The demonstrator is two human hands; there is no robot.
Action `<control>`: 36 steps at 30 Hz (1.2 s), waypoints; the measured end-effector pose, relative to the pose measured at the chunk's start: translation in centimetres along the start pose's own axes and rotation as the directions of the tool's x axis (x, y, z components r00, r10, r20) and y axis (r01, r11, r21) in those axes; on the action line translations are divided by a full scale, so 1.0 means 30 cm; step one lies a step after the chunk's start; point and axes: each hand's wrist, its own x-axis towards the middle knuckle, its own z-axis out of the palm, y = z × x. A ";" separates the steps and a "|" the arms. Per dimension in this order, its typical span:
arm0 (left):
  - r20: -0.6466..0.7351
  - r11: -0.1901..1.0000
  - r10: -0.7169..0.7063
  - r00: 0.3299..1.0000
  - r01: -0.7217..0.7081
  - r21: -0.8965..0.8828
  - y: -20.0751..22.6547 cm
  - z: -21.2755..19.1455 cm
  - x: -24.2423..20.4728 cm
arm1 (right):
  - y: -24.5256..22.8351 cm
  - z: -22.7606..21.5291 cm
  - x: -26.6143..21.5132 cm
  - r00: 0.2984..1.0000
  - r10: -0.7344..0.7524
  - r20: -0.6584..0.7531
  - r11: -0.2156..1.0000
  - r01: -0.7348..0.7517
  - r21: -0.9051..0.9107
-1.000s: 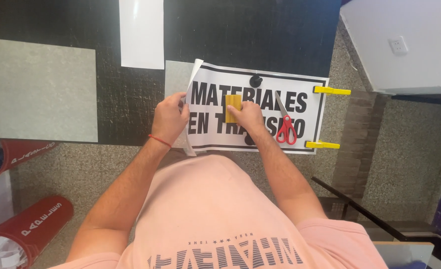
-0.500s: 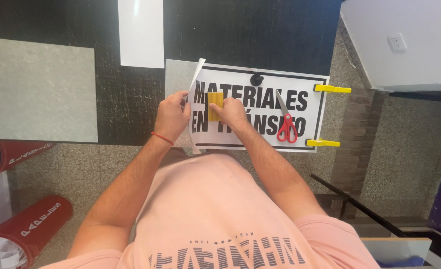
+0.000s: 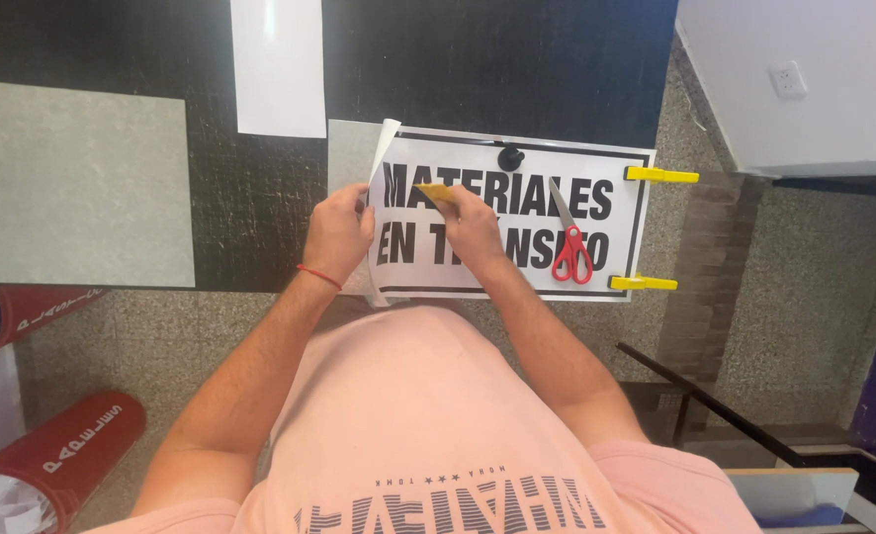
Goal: The person unrolls a laminated sign reading MATERIALES EN TRÁNSITO and places it on a glass panel. They smooth the surface, secure it with magnets and yellow clips, then use scissors to trim excess backing film. Finally, they use a yellow squeegee to press the sign firmly onto the glass.
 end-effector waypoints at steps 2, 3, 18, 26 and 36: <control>0.003 1.000 0.000 1.000 0.000 -0.002 -0.005 -0.004 -0.018 | 0.043 0.014 -0.064 0.981 -0.170 -0.093 0.985 0.167 -0.036; 0.004 1.000 -0.007 1.000 0.007 -0.013 -0.008 -0.005 -0.029 | 0.092 0.058 -0.103 0.922 -0.385 -0.027 0.901 0.370 -0.228; 0.008 1.000 -0.012 1.000 0.012 -0.004 -0.063 0.016 0.011 | 0.267 0.299 0.142 0.794 -0.586 0.162 0.596 0.558 -0.578; -0.014 1.000 0.014 1.000 -0.014 0.025 -0.092 0.031 0.015 | 0.194 0.293 0.331 0.820 -0.562 0.108 0.587 0.488 -0.647; 0.021 1.000 -0.022 1.000 0.021 0.014 -0.090 0.007 0.018 | 0.183 0.239 0.502 0.944 -0.311 0.110 0.769 0.318 -0.555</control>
